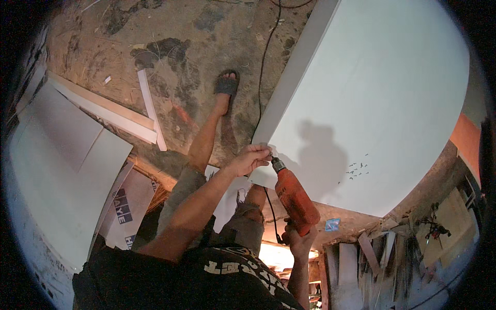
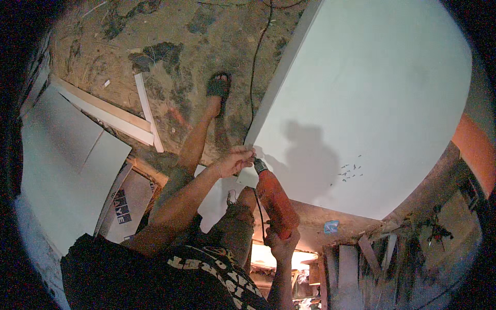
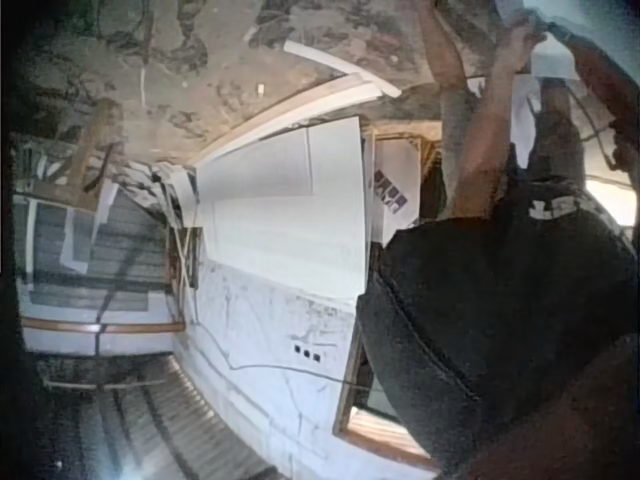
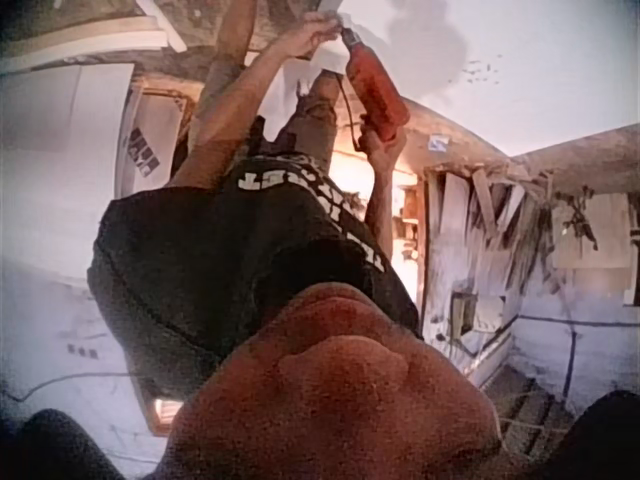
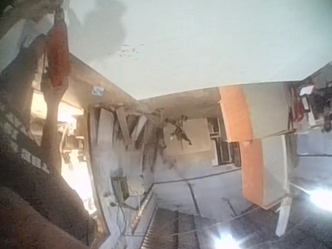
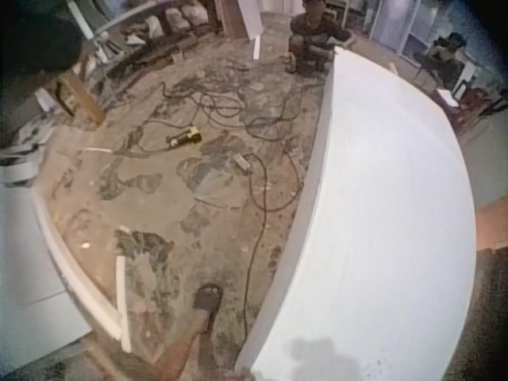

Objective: The person assembles a large white structure by aligning panels with another person and driving screws into the edges using an electric drill.

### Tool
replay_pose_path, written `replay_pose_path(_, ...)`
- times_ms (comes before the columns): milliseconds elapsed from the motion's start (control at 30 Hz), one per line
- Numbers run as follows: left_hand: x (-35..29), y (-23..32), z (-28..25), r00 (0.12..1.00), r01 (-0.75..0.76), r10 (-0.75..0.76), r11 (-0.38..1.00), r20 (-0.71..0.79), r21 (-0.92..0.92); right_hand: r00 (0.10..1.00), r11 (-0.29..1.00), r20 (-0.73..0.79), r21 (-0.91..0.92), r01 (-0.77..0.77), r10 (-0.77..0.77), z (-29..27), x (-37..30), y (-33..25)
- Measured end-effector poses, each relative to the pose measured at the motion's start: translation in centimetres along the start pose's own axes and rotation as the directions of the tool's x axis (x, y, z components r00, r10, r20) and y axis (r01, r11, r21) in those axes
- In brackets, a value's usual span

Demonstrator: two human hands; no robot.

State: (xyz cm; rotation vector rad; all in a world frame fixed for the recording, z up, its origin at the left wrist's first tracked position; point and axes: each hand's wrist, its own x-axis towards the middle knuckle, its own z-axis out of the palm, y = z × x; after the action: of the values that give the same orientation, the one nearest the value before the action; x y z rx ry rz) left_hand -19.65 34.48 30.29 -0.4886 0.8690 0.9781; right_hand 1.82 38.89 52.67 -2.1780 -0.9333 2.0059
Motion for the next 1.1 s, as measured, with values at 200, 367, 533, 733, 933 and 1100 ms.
replay_pose_path(200, 0.0, 1.8, 0.7, 0.999, -0.014, 0.013, 0.999, 0.032, 0.048, 0.997, 0.994, 0.025, -0.082, 0.077, -0.076, -0.4, 0.5, 1.3)
replay_pose_path(367, 0.1, 3.2, 1.9, 0.998, -0.015, 0.013, 1.0, 0.061, 0.026, 0.988, 0.988, 0.025, -0.003, 0.155, -0.155, -0.3, 1.5, 1.0)
replay_pose_path(533, 1.3, 3.1, 3.8, 0.992, -0.106, 0.114, 0.987, 0.062, -0.117, 0.999, 0.993, -0.04, 0.113, 0.034, -0.029, 0.1, 2.1, 0.8)
replay_pose_path(733, 5.4, 3.0, 6.8, 0.591, -0.294, 0.801, 0.317, -0.089, 0.902, 0.989, 0.982, -0.117, 0.152, 0.109, -0.091, -0.5, 3.9, -0.3)
replay_pose_path(933, 8.2, 0.4, 7.2, 0.404, -0.35, 0.908, 0.267, -0.113, 0.898, 0.981, 0.99, -0.14, 0.026, 0.137, -0.132, -0.8, 6.4, -1.8)
replay_pose_path(1100, 8.7, -0.2, 7.6, 0.334, -0.316, 0.942, 0.155, -0.043, 0.936, 0.99, 0.994, -0.099, 0.037, 0.107, -0.103, -1.2, 7.4, -1.1)
